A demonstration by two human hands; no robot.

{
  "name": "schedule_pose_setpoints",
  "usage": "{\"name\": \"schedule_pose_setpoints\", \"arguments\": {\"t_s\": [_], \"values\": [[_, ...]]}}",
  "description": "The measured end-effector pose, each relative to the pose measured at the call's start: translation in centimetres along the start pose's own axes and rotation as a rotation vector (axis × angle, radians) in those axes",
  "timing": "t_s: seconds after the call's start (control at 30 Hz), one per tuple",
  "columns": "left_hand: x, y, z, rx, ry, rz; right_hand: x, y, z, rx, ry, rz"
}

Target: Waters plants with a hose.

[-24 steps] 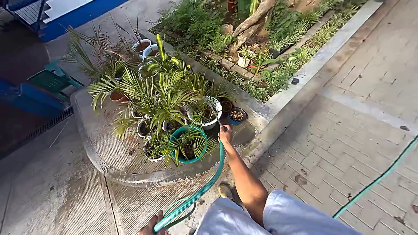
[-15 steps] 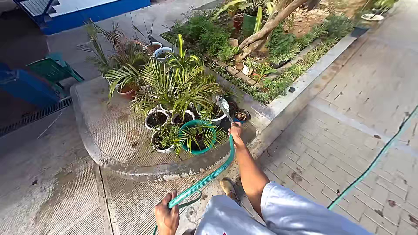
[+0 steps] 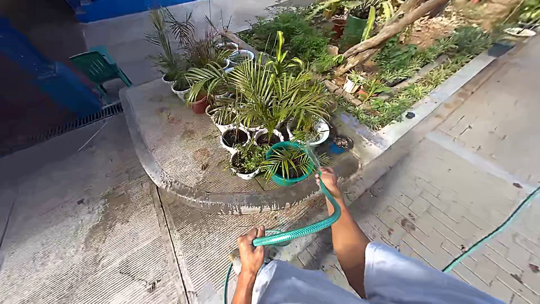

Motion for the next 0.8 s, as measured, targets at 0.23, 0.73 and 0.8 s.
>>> {"name": "schedule_pose_setpoints", "arguments": {"t_s": [0.23,0.73,0.8], "values": [[-6.8,13.0,-5.9,0.213,0.139,0.168,-1.0,-23.5,4.9,-0.184,0.073,-0.054],[-17.3,34.8,-25.5,0.039,0.411,0.324,-4.8,-53.5,5.0,-0.088,0.123,0.156],[-18.0,36.6,-27.2,0.012,0.411,0.335,-5.3,-55.2,5.4,-0.056,0.101,0.146]]}}
Point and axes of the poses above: each hand's wrist, its own z-axis away from the middle knuckle, its own y-axis out of the back of the hand, x = y × z, the point moved 1 cm from there along -z, towards the middle knuckle, and after that the axes turned 14 degrees about y, right-handed, at the moved point
